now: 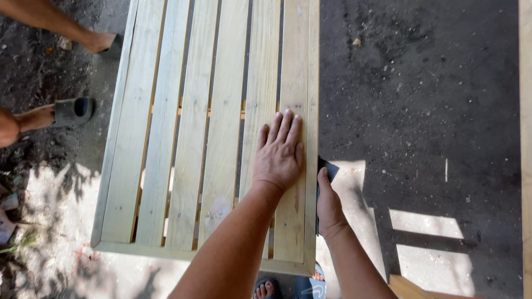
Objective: The person sands a slatted wooden bench with a sheet of sandpaper, working by hand over the legs, apron, edges, and top slats. They steady the bench with one hand while rubbing the sandpaper along the wood surfaces, moving around the bench to reach different sides.
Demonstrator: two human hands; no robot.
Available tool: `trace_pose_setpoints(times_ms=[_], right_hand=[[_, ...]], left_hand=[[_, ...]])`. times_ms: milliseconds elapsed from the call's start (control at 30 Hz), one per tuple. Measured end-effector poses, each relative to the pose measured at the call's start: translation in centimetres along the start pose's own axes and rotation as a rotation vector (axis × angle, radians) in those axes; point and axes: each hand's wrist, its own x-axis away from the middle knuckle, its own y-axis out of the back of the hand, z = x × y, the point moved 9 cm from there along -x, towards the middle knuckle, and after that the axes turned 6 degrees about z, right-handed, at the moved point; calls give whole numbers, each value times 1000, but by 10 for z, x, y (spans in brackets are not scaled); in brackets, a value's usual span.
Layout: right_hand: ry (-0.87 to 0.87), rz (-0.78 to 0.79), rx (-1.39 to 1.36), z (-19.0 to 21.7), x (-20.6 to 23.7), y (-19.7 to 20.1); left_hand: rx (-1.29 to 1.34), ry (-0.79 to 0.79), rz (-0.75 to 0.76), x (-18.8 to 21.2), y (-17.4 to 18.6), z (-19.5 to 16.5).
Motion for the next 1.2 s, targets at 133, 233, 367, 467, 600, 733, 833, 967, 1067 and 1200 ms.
trace_pose_setpoints(times_ms=[133, 233, 367, 467, 600, 733, 833, 967, 1067, 1200], right_hand=[[515, -61, 599, -1, 83, -15], [588, 12, 704, 0, 91, -33], [551, 165, 665, 73, 12, -56], [520, 126, 654, 88, 2, -54], [646, -8, 752, 29, 85, -35], [257, 12, 269, -13, 60, -6], [145, -75, 240, 22, -1, 1], [200, -72, 395, 27, 6, -2], [440, -91, 454, 1, 73, -2], [289, -14, 439, 0, 59, -13]], left_hand=[[-9, -1, -7, -1, 1, -1], [-3, -1, -27, -3, 2, -1], [18, -9, -34, -2, 2, -1], [9, 5, 1, -1, -2, 2], [19, 0, -38, -1, -1, 0], [-5, 17, -17, -3, -2, 0], [1, 44, 12, -3, -1, 2], [-80, 59, 57, -4, 3, 2], [-105, 49, 105, -10, 4, 0], [-77, 29, 127, -20, 5, -3]])
